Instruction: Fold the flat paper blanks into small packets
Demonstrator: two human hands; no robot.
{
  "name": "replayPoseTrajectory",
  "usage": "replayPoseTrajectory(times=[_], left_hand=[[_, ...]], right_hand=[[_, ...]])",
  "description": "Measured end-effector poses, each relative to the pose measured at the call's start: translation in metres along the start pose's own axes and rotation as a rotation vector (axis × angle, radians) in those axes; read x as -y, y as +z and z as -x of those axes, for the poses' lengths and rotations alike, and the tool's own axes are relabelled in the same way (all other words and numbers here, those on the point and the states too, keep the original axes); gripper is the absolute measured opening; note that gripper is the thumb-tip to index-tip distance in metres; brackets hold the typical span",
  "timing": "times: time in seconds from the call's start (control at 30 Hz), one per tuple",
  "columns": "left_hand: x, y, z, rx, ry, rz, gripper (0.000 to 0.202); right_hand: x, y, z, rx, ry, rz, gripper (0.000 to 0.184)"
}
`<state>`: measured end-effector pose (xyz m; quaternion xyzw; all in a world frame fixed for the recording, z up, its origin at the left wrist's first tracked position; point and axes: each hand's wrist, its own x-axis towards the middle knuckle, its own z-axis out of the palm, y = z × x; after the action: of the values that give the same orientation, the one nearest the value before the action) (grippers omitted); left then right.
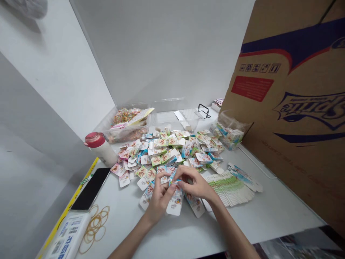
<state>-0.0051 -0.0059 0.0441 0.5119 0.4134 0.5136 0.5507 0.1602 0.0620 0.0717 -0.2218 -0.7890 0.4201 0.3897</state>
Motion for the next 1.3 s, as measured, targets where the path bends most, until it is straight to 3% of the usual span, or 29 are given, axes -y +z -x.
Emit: replayPoseTrajectory(times=[0.23, 0.5, 0.8, 0.93, 1.03, 1.17, 1.23, 1.3], left_hand=[[0.004, -0.002, -0.002, -0.025, -0.022, 0.004, 0.047], [0.002, -0.006, -0.005, -0.111, 0.069, -0.061, 0.033], [0.006, -0.006, -0.001, -0.129, 0.158, -0.149, 0.025], [0.016, -0.007, -0.001, -0.188, 0.206, -0.197, 0.022], [0.022, -0.008, -0.002, -0.239, 0.455, -0.335, 0.031], [0.014, -0.011, -0.005, -0.254, 0.817, -0.608, 0.055], [0.009, -0.008, -0.005, -0.181, 0.95, -0.815, 0.059], [0.006, -0.001, -0.003, -0.016, 1.036, -1.036, 0.055]], right_hand=[[0.003, -0.005, -0.001, 0.024, -0.05, -0.065, 0.009], [0.001, 0.0, 0.002, -0.027, 0.214, -0.167, 0.028], [0.004, -0.003, -0.001, -0.019, -0.018, -0.118, 0.013], [0.002, -0.003, -0.001, -0.04, 0.01, -0.097, 0.014], [-0.002, -0.006, 0.0, -0.161, 0.058, -0.135, 0.015], [-0.013, -0.021, 0.001, -0.586, 0.041, -0.188, 0.021], [-0.021, -0.029, 0.001, -0.784, 0.034, -0.103, 0.023], [-0.028, -0.035, 0.002, -0.841, 0.054, 0.035, 0.022]])
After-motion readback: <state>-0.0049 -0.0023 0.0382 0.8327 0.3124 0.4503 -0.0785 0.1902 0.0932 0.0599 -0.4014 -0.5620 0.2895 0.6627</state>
